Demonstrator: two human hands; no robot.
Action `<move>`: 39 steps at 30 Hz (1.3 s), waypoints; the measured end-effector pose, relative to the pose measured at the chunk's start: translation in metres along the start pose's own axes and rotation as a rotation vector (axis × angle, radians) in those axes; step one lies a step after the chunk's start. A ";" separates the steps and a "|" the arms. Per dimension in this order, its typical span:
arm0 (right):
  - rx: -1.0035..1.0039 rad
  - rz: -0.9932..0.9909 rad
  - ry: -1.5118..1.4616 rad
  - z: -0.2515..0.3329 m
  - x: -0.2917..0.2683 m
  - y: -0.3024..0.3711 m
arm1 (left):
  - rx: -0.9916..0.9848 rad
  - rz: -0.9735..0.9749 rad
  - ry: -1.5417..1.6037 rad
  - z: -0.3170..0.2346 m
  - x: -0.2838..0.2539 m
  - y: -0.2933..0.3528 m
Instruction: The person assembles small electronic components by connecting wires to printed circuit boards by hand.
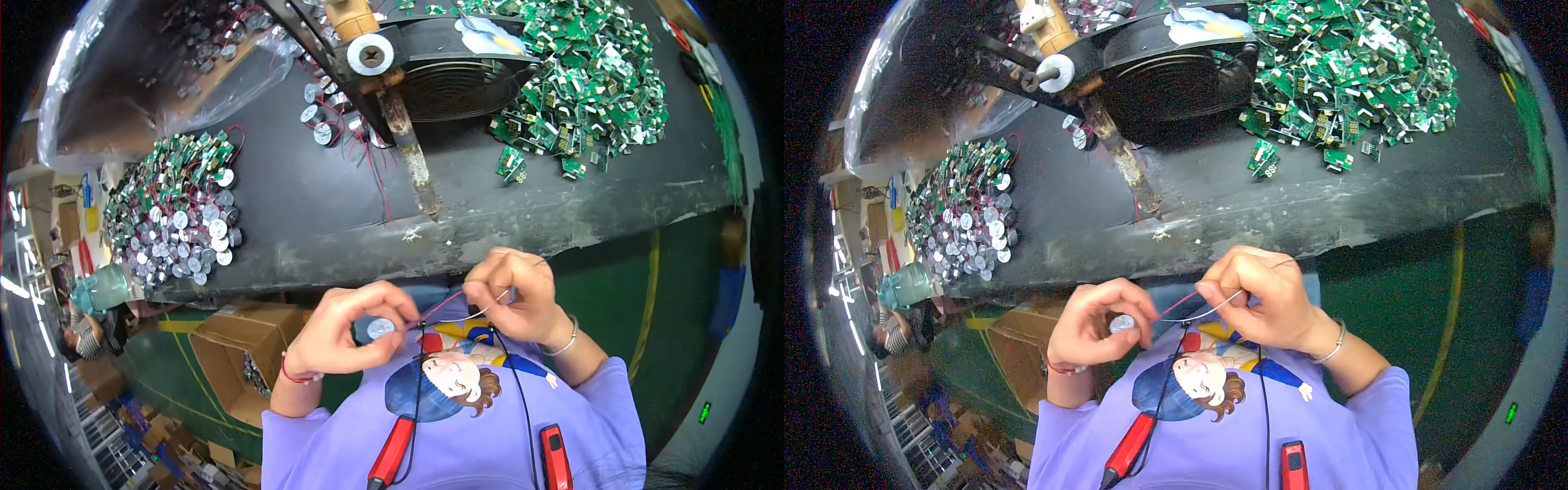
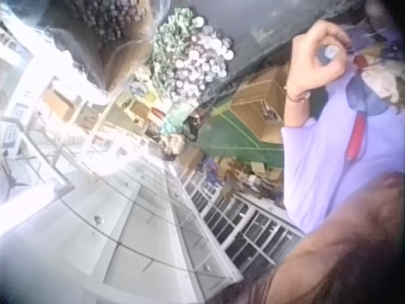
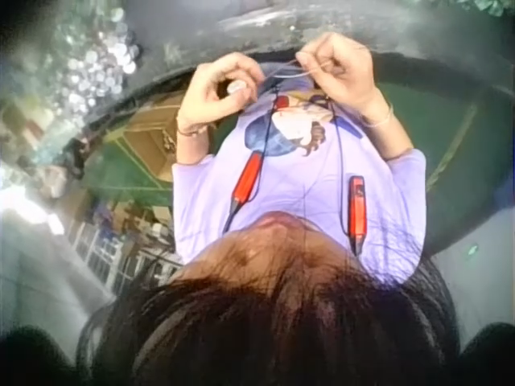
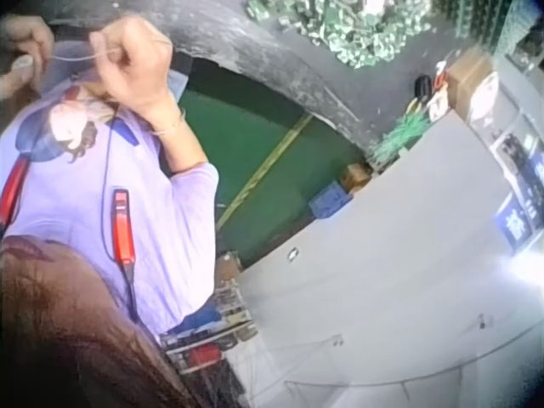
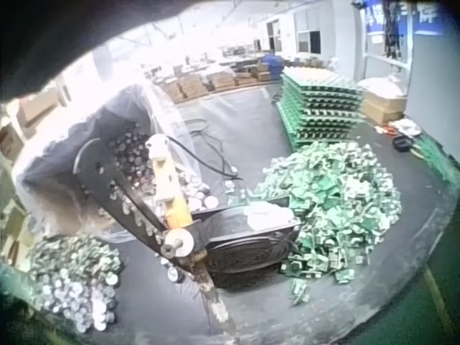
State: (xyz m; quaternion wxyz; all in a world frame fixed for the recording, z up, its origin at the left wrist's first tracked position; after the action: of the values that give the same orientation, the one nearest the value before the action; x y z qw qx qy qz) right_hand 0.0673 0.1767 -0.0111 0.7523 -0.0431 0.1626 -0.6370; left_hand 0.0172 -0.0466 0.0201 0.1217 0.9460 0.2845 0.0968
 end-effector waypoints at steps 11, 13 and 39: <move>0.065 -0.357 0.805 -0.009 -0.042 -0.031 | 0.197 -0.852 -0.663 -0.012 -0.032 -0.018; 0.222 -0.368 0.750 -0.017 -0.040 -0.031 | 0.203 -0.763 -0.391 0.014 -0.034 -0.028; 0.173 -0.222 0.700 -0.012 -0.075 0.010 | 0.134 -0.450 0.066 0.022 0.002 -0.021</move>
State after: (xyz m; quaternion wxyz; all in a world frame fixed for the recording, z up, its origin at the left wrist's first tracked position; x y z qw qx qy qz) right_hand 0.0634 0.2531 -0.0112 0.5785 0.2233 0.3497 -0.7022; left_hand 0.0138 -0.0324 -0.0071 0.0679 0.8611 0.4976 0.0790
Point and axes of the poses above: each hand's wrist, its own y-axis away from the middle knuckle, its own x-axis out of the palm, z = x × y, the point moved 1 cm from there along -y, towards the middle knuckle, and after that the axes turned 6 degrees about z, right-handed, at the moved point
